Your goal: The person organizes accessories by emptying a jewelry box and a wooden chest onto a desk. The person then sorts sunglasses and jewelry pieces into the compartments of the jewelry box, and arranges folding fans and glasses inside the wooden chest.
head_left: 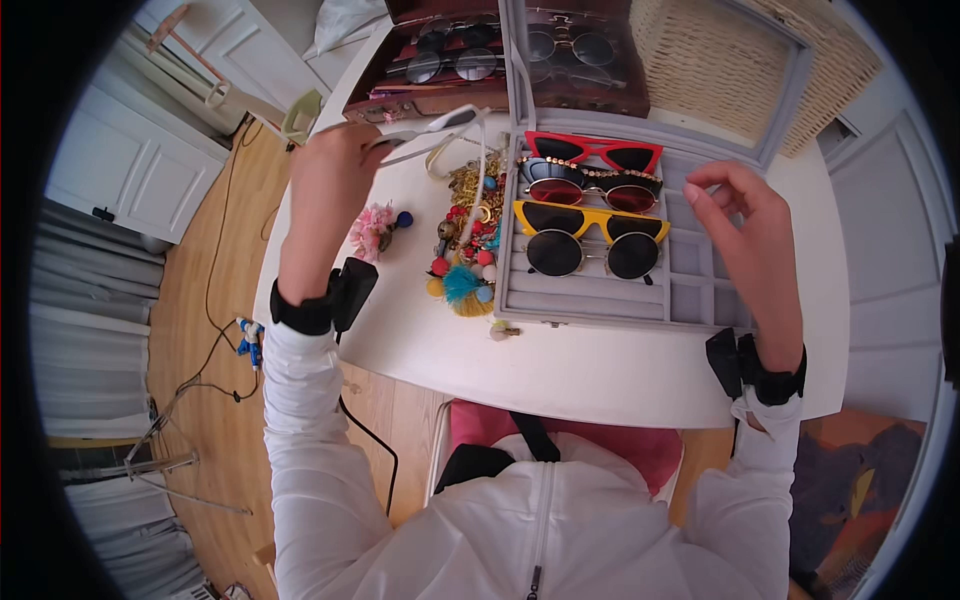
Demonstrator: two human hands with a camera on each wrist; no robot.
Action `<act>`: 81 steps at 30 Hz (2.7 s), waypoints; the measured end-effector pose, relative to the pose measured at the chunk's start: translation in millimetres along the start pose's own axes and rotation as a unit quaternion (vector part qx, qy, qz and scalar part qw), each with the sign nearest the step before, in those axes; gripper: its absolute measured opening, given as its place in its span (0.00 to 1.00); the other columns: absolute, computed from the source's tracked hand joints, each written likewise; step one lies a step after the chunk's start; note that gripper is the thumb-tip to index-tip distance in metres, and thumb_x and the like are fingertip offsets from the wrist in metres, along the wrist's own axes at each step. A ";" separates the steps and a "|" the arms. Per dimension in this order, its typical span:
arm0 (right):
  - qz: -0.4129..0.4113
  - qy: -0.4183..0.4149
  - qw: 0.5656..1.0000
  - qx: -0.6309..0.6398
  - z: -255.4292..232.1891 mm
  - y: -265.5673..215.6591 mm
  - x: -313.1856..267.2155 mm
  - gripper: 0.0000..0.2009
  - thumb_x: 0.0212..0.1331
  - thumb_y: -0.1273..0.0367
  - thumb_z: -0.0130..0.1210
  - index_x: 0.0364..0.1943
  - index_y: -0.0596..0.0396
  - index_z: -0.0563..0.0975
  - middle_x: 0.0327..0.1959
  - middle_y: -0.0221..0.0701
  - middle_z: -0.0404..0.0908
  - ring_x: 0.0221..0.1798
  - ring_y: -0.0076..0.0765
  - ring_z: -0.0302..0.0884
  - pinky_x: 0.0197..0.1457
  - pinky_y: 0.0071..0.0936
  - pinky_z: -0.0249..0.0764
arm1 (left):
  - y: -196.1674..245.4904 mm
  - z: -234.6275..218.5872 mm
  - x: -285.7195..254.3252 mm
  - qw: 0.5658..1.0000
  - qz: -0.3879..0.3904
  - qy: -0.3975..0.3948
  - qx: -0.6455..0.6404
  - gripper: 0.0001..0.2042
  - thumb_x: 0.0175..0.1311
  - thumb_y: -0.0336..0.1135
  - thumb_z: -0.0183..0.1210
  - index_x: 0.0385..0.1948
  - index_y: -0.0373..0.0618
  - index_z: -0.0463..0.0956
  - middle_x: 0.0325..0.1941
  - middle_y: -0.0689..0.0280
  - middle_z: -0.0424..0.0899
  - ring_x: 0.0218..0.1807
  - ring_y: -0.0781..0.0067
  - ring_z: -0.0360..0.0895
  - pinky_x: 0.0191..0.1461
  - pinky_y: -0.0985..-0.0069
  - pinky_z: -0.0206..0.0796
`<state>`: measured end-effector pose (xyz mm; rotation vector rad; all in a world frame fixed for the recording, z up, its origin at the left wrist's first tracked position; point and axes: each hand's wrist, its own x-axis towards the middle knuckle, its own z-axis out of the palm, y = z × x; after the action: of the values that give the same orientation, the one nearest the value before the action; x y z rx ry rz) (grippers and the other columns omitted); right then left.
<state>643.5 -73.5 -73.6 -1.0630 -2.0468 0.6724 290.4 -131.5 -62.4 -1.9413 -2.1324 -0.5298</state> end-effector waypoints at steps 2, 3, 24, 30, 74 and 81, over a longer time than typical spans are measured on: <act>0.025 0.004 0.997 0.067 -0.6 -3.1 2.0 0.09 0.57 0.70 0.56 0.38 0.62 0.75 0.30 0.30 0.78 0.25 0.22 0.71 0.31 0.19 0.69 | 17.8 -18.1 -5.0 0.991 0.042 0.112 -0.054 0.04 0.51 0.28 0.60 0.28 0.40 0.80 0.28 0.58 0.79 0.28 0.55 0.76 0.32 0.69 0.67; 0.025 0.008 0.998 0.066 1.1 -3.4 1.9 0.09 0.57 0.70 0.56 0.38 0.62 0.75 0.30 0.30 0.78 0.25 0.22 0.71 0.31 0.19 0.69 | 32.9 -25.2 -10.6 0.991 0.046 0.114 -0.055 0.04 0.51 0.28 0.60 0.28 0.40 0.80 0.28 0.58 0.79 0.28 0.55 0.76 0.32 0.69 0.67; -0.010 -0.240 0.947 0.211 -8.2 -8.4 -19.9 0.12 0.55 0.79 0.53 0.45 0.65 0.74 0.37 0.30 0.79 0.38 0.20 0.74 0.41 0.18 0.72 | 103.8 -4.2 -71.6 0.892 0.054 -0.073 -0.443 0.14 0.51 0.25 0.62 0.42 0.38 0.77 0.36 0.62 0.81 0.29 0.76 0.74 0.35 0.80 0.68; -0.001 -0.247 0.969 0.032 4.4 -8.8 -24.5 0.12 0.49 0.78 0.57 0.40 0.62 0.75 0.33 0.33 0.78 0.33 0.26 0.74 0.39 0.22 0.72 | 99.9 15.1 -85.3 0.920 -0.009 -0.125 -0.371 0.11 0.49 0.23 0.63 0.37 0.37 0.78 0.30 0.60 0.80 0.26 0.71 0.75 0.30 0.78 0.67; -0.003 -0.010 0.996 0.090 -16.5 -3.3 -18.3 0.04 0.55 0.74 0.56 0.32 0.62 0.76 0.25 0.26 0.77 0.28 0.18 0.67 0.35 0.15 0.66 | 46.8 -17.7 8.6 0.964 0.069 0.202 -0.158 0.02 0.55 0.21 0.54 0.30 0.37 0.73 0.26 0.59 0.79 0.25 0.71 0.78 0.29 0.77 0.68; -0.109 -0.025 0.965 0.237 -10.6 -17.8 -23.9 0.11 0.52 0.75 0.58 0.41 0.59 0.75 0.36 0.27 0.76 0.31 0.17 0.68 0.39 0.17 0.67 | 127.7 -38.2 -36.7 0.864 0.138 0.170 -0.454 0.07 0.54 0.15 0.54 0.34 0.33 0.74 0.32 0.65 0.78 0.26 0.83 0.76 0.29 0.87 0.67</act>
<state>653.1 -101.8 -63.1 -0.5416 -1.8728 1.0139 417.7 -171.6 -26.1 -2.2404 -1.4204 -1.9008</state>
